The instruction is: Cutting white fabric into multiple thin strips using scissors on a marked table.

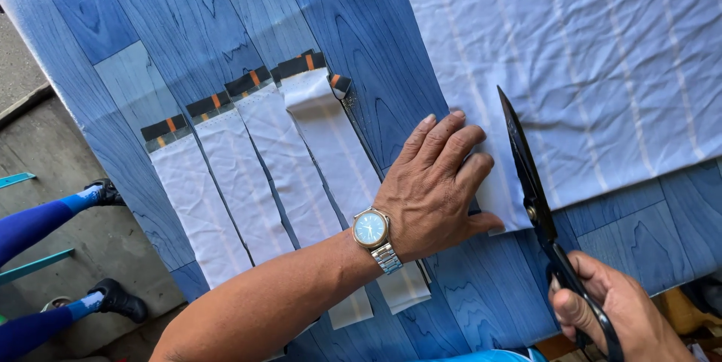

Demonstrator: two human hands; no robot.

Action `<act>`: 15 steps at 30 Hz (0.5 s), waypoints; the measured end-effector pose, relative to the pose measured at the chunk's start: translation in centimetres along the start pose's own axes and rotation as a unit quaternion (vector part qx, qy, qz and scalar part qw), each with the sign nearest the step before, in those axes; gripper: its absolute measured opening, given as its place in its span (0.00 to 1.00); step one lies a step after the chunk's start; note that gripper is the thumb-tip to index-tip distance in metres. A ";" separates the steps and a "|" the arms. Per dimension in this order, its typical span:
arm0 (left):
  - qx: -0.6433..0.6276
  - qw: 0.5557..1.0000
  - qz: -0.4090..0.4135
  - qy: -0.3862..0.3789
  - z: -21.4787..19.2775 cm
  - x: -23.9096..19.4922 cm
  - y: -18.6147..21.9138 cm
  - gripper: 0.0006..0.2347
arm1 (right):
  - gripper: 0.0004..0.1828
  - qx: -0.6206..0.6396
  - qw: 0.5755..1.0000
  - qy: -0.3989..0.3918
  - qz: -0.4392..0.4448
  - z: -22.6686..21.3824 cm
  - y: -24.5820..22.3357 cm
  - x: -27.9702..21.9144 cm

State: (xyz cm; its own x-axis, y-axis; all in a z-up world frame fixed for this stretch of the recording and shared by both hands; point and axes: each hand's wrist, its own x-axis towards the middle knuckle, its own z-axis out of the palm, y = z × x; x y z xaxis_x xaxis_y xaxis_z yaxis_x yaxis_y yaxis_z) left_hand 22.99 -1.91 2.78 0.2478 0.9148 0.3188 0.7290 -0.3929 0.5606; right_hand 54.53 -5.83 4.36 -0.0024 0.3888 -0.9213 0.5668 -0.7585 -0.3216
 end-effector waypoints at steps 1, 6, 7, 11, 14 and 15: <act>0.005 1.000 0.001 -0.001 -0.1 0.0 0.0 0.32 | 0.24 -0.011 1.000 -0.004 0.012 0.0 -0.8 0.1; -0.006 1.000 -0.008 0.001 0.1 -0.1 0.0 0.35 | 0.27 0.008 0.995 -0.020 -0.092 0.0 -1.4 0.9; -0.008 1.000 -0.005 0.002 0.1 -0.1 -0.1 0.35 | 0.28 0.011 0.995 -0.017 -0.095 0.1 -1.6 1.0; -0.011 1.000 -0.005 0.000 0.0 -0.3 -0.2 0.35 | 0.25 -0.066 0.996 0.035 -0.044 0.5 -2.5 1.3; -0.015 1.000 0.000 0.003 0.0 -0.3 -0.2 0.35 | 0.22 -0.089 0.993 0.049 -0.055 -0.2 -1.5 1.9; -0.022 1.000 0.001 0.000 0.1 -0.3 -0.3 0.34 | 0.21 -0.055 0.996 0.042 -0.053 -0.6 -0.8 2.5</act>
State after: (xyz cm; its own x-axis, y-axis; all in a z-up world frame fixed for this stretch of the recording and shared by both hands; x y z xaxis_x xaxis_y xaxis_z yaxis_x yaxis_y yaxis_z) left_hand 22.77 -2.03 2.50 0.2485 0.9142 0.3202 0.7000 -0.3980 0.5930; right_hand 54.62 -3.93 2.44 -0.0002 0.5100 -0.8602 0.6533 -0.6512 -0.3863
